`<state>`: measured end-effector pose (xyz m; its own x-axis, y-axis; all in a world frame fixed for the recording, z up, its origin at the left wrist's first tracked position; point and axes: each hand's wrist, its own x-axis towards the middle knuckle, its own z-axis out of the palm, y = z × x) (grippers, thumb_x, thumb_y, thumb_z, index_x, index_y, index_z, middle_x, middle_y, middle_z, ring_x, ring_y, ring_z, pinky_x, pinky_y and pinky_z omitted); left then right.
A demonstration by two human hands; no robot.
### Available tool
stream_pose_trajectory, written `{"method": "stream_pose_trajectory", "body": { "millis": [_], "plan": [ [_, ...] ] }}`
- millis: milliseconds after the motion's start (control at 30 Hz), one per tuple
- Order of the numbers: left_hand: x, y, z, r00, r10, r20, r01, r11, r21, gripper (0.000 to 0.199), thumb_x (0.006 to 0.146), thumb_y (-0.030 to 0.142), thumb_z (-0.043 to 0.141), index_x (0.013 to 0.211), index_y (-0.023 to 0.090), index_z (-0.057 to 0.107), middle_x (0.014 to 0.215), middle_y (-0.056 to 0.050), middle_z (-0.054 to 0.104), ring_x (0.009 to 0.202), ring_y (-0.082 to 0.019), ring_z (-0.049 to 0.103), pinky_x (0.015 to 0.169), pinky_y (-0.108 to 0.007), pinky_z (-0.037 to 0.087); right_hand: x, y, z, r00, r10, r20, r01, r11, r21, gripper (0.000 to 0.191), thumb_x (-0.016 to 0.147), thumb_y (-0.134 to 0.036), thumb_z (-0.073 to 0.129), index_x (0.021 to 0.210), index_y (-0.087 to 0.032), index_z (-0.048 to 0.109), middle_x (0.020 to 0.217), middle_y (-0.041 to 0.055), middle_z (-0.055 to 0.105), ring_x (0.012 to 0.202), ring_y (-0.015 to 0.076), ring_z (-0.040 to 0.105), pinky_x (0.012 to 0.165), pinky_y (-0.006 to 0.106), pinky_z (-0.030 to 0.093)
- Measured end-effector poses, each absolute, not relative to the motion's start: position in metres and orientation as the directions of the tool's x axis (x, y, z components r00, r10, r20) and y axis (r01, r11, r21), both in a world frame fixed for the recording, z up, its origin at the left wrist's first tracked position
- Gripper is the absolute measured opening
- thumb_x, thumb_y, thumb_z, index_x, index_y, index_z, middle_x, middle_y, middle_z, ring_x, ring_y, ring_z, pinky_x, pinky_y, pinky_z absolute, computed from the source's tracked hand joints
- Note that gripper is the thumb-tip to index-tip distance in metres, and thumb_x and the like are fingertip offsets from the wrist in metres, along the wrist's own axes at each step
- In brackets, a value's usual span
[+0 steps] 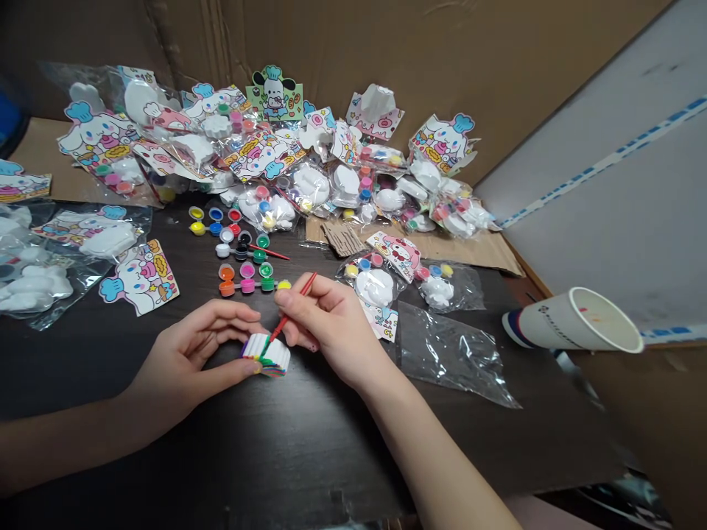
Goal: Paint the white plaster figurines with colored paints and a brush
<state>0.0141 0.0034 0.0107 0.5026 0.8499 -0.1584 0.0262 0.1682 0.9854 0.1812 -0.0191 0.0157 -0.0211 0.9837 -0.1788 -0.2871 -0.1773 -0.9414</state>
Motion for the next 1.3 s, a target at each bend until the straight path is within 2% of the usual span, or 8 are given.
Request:
{"method": "stream_pose_trajectory", "body": {
  "millis": [567, 833, 1033, 1133, 1300],
  "plan": [
    [0.0143, 0.0024, 0.0119, 0.510, 0.847, -0.149, 0.002, 0.173, 0.985, 0.029, 0.059, 0.013, 0.074, 0.084, 0.021, 0.062, 0.079, 0.002, 0.070, 0.080, -0.015, 0.066, 0.079, -0.027, 0.052, 0.1836, -0.0161, 0.0124, 0.014, 0.981, -0.194, -0.218, -0.186, -0.958, 0.045, 0.063, -0.054, 0.076, 0.061, -0.018, 0.049, 0.042, -0.0063, 0.049, 0.037, 0.0040, 0.033, 0.038, 0.019, 0.018],
    [0.0138, 0.0025, 0.0099, 0.516, 0.844, -0.144, -0.008, 0.173, 0.985, 0.030, 0.059, 0.012, 0.074, 0.085, 0.021, 0.062, 0.080, 0.002, 0.071, 0.082, -0.015, 0.066, 0.081, -0.027, 0.052, 0.1812, -0.0151, 0.0174, 0.049, 0.987, -0.153, -0.319, -0.129, -0.939, 0.045, 0.063, -0.049, 0.079, 0.059, -0.018, 0.046, 0.043, -0.0071, 0.046, 0.036, 0.0023, 0.029, 0.039, 0.018, 0.019],
    [0.0142, 0.0020, 0.0115, 0.509, 0.846, -0.159, 0.001, 0.184, 0.983, 0.029, 0.059, 0.014, 0.074, 0.084, 0.020, 0.062, 0.081, 0.000, 0.071, 0.083, -0.017, 0.067, 0.082, -0.030, 0.053, 0.1819, -0.0166, 0.0140, -0.003, 0.984, -0.178, -0.234, -0.174, -0.956, 0.045, 0.065, -0.054, 0.075, 0.060, -0.018, 0.048, 0.043, -0.0054, 0.050, 0.038, 0.0045, 0.032, 0.039, 0.019, 0.018],
    [0.0145, 0.0024, 0.0130, 0.503, 0.850, -0.156, 0.003, 0.179, 0.984, 0.028, 0.059, 0.013, 0.074, 0.084, 0.020, 0.062, 0.081, 0.000, 0.071, 0.083, -0.018, 0.067, 0.083, -0.031, 0.053, 0.1818, -0.0151, 0.0132, 0.054, 0.984, -0.169, -0.219, -0.153, -0.964, 0.045, 0.064, -0.055, 0.075, 0.060, -0.018, 0.048, 0.043, -0.0060, 0.049, 0.039, 0.0045, 0.033, 0.040, 0.020, 0.020],
    [0.0142, 0.0027, 0.0131, 0.496, 0.852, -0.168, -0.002, 0.194, 0.981, 0.030, 0.057, 0.015, 0.076, 0.083, 0.020, 0.062, 0.081, 0.000, 0.070, 0.083, -0.017, 0.067, 0.083, -0.030, 0.054, 0.1805, -0.0140, 0.0141, 0.106, 0.982, -0.155, -0.298, -0.117, -0.947, 0.047, 0.061, -0.054, 0.077, 0.060, -0.019, 0.047, 0.041, -0.0078, 0.045, 0.037, 0.0038, 0.029, 0.040, 0.020, 0.019]
  ]
}}
